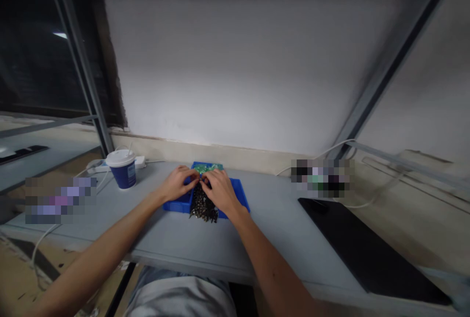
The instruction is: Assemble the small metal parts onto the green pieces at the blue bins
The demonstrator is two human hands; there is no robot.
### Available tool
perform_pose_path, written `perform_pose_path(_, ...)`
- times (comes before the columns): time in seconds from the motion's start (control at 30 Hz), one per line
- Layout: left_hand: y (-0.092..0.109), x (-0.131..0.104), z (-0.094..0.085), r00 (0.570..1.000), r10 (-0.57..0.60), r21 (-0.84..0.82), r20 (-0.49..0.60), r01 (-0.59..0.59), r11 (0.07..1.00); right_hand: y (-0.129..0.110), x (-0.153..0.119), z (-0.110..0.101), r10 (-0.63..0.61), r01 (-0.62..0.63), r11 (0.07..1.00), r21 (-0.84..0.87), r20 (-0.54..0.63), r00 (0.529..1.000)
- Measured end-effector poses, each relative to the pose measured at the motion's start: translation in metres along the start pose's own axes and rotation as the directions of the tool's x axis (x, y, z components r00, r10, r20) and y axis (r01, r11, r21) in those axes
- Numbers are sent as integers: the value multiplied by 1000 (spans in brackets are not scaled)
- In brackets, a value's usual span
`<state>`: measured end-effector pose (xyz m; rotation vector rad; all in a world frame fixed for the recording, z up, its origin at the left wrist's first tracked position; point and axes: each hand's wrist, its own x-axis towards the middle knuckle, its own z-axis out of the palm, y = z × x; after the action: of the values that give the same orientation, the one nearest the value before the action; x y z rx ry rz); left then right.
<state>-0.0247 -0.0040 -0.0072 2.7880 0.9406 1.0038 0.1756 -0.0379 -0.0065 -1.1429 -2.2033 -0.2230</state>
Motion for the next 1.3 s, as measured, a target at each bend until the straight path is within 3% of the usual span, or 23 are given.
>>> perform_pose_path(0.3, 0, -1, 1, 999, 22, 18, 25, -22, 1000, 4, -2, 2, -38, 41, 997, 57, -53, 998)
perform_pose_path(0.5, 1, 0, -1, 998, 28, 29, 49, -29, 999, 3, -2, 3, -26, 26, 1000, 14, -18, 1000)
perform_pose_path(1.3, 1, 0, 0, 998, 62, -20, 14, -62, 998, 1, -4, 4, -22, 27, 993, 116, -41, 999)
